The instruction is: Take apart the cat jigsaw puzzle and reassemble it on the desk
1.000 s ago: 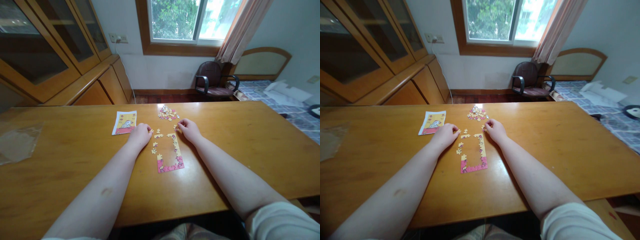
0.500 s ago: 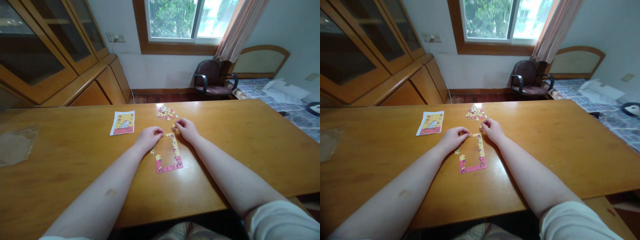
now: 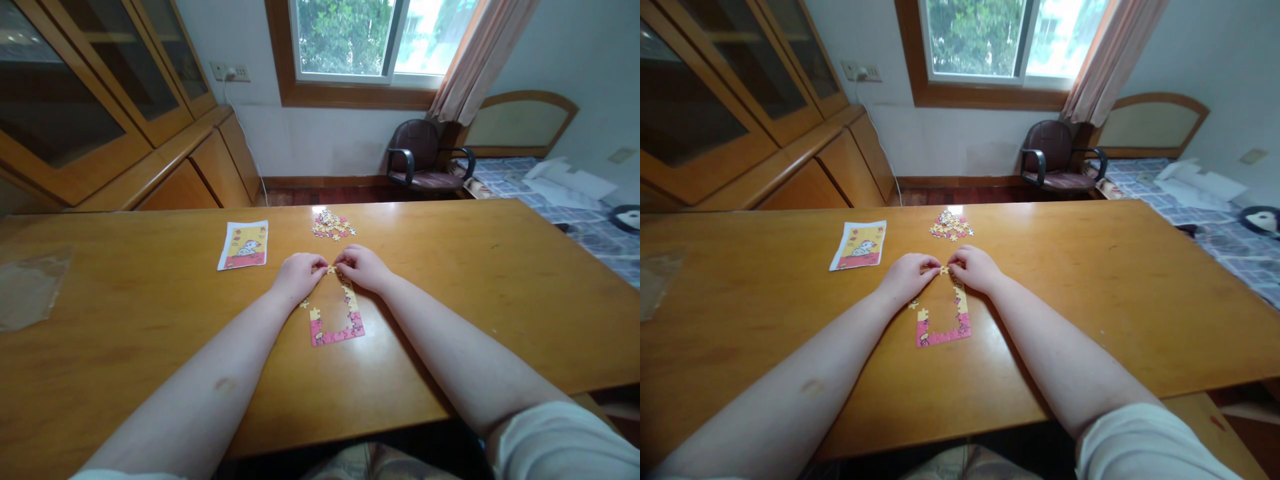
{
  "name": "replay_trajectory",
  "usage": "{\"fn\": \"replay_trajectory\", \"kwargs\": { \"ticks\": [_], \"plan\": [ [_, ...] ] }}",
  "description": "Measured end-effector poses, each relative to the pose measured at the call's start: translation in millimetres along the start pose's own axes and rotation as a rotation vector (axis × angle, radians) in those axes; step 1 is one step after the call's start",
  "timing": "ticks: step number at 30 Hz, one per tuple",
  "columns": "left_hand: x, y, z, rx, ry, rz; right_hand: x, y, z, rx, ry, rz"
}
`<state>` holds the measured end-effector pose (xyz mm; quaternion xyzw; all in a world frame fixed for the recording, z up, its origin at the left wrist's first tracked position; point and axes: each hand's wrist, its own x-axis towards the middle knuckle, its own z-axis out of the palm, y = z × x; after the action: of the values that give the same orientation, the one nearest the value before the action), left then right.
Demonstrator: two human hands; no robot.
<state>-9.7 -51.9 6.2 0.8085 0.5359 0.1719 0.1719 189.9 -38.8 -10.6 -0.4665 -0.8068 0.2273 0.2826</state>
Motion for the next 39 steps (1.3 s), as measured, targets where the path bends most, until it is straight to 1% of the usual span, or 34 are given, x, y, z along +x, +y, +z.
{"fn": "replay_trajectory", "kwargs": {
  "ticks": [3,6,10,15,19,28,34,39],
  "plan": [
    [-1,-2,-1.7,0.022,0.055,0.032,-1,-1,0,-0.005,-0.009,-0.01],
    [-5,-2,-6.9,0.093,0.101,0.035,-2,-2,-1,-0.015,-0.023,-0.04],
    [-9,-2,-11.9,0.211,0.086,0.044,-2,-3,-1,-0.039,-0.049,-0.076],
    [-7,-3,-9.4,0.288,0.055,0.025,-2,-6,3,-0.099,-0.067,-0.14],
    [-5,-3,-7.5,0.292,0.041,0.037,0,-6,10,-0.155,-0.092,-0.173],
    [-5,-6,-7.4,0.216,0.011,0.088,3,-8,15,-0.229,-0.103,-0.105],
    [-6,-6,-6.4,0.191,0.009,0.115,2,-9,14,-0.226,-0.106,-0.144],
    [-6,-4,-7.1,0.185,-0.002,0.12,0,-9,13,-0.168,-0.096,-0.163]
  ]
}}
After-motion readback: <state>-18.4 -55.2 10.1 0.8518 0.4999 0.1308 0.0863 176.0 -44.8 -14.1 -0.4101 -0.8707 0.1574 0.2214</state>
